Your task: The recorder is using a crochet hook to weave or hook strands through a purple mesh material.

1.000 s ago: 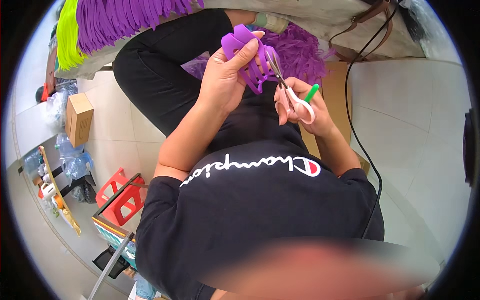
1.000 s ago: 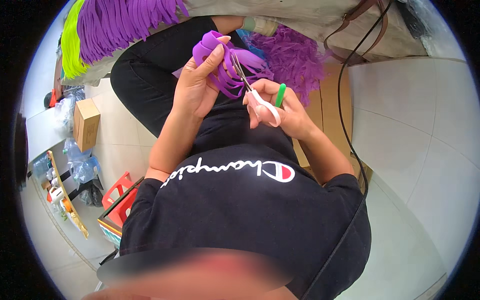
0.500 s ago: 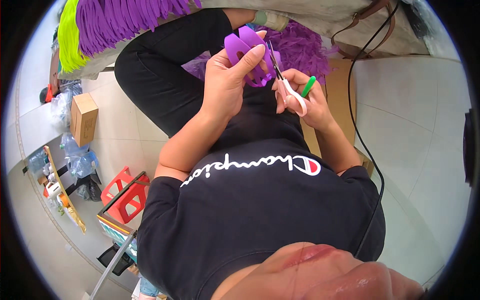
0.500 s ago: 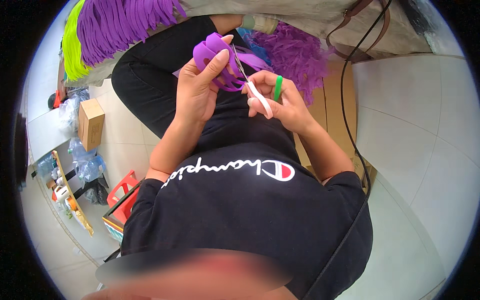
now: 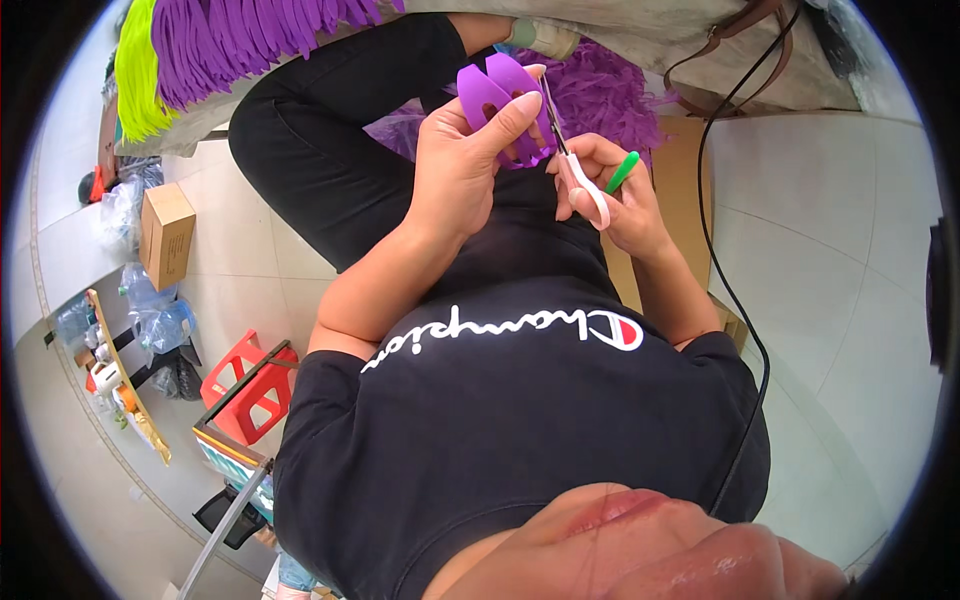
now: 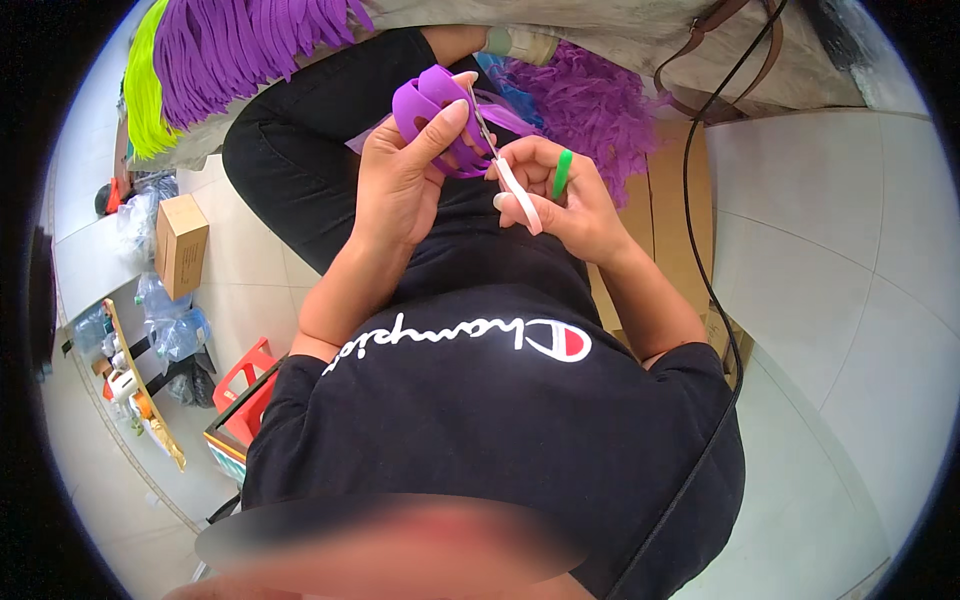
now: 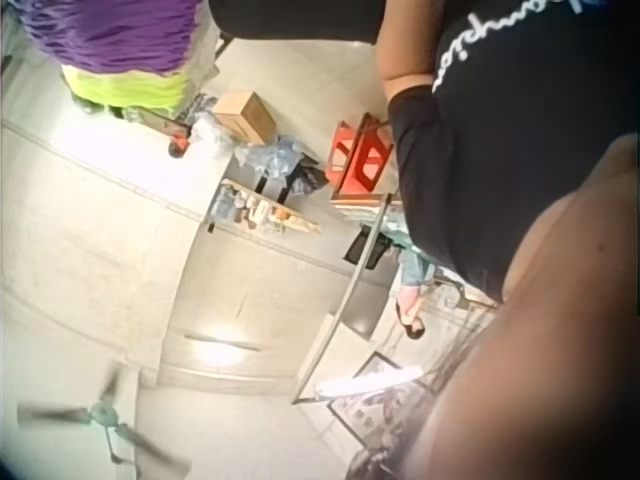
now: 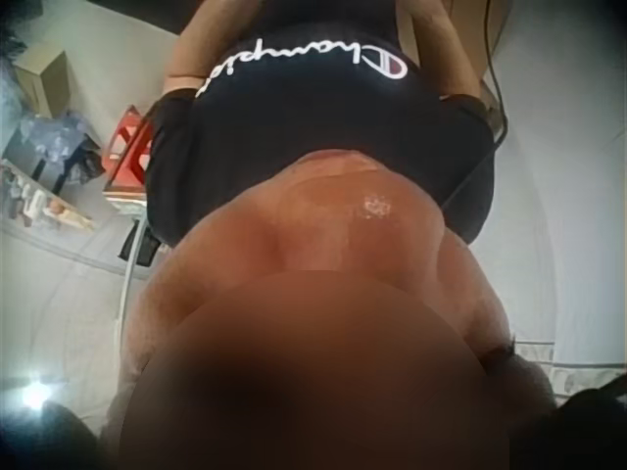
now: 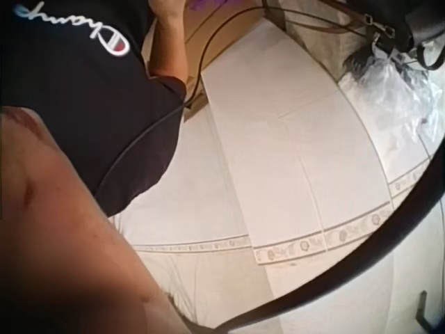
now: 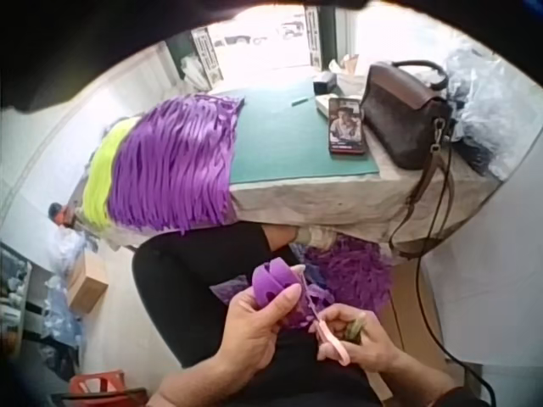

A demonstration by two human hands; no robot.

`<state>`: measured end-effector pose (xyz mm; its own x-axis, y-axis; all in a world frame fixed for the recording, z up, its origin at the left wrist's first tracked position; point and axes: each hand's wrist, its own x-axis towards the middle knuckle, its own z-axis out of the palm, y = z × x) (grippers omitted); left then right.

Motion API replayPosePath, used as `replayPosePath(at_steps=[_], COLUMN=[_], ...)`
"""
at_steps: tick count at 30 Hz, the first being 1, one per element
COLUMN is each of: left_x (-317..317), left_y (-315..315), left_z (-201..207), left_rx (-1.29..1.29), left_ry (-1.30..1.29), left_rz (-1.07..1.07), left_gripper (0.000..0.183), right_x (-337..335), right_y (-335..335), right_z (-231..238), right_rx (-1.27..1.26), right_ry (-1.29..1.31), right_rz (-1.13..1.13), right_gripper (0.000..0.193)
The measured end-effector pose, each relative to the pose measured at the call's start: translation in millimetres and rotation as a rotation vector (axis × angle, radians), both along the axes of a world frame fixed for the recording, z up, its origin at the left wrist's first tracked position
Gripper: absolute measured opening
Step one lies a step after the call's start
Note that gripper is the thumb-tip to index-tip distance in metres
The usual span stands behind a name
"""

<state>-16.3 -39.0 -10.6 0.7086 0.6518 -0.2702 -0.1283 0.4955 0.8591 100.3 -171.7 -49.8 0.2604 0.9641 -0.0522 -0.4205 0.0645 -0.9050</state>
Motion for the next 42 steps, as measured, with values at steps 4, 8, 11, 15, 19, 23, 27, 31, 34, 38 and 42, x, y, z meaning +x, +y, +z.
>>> replayPosePath(at_steps=[4,8,11,15,19,23,27,31,34,38,42], left_x=[1,3,3,5,-3,-10,-29,-10,-28,-44,-38], left_y=[-1,-4,-4,-4,7,34,81,136,133,132,128], left_z=[1,2,3,1,-1,30,58,53,86,88,77], left_rx=[0.001,-0.027,-0.033,-0.043,0.036,0.198,0.521,0.198,0.282,0.413,0.377], left_ry=[-0.007,-0.024,-0.029,-0.035,-0.037,-0.164,-0.209,-1.048,-0.587,-0.121,-0.131], left_rz=[0.016,0.061,0.068,0.072,0.034,0.231,0.109,-0.32,-0.208,-0.115,-0.258], left_gripper=[0.033,0.029,0.03,0.03,0.029,0.024,0.03,0.023,0.021,0.027,0.024], right_x=[-1,1,4,3,9,71,112,173,178,67,18], right_y=[-1,-2,-3,-4,6,69,177,282,297,259,246], right_z=[2,0,3,0,6,30,69,39,43,110,114], right_rx=[-0.015,0.008,-0.024,-0.004,0.035,0.088,0.0,-0.207,-0.416,-0.294,-0.325], right_ry=[-0.022,0.017,0.035,0.018,-0.068,-0.723,-1.039,-1.516,-1.526,-0.458,-0.088], right_rz=[0.0,-0.016,0.026,0.047,-0.042,-0.258,-0.52,-0.405,-0.23,0.362,0.468], right_gripper=[0.045,0.049,0.051,0.049,0.038,0.036,0.03,0.047,0.047,0.04,0.048])
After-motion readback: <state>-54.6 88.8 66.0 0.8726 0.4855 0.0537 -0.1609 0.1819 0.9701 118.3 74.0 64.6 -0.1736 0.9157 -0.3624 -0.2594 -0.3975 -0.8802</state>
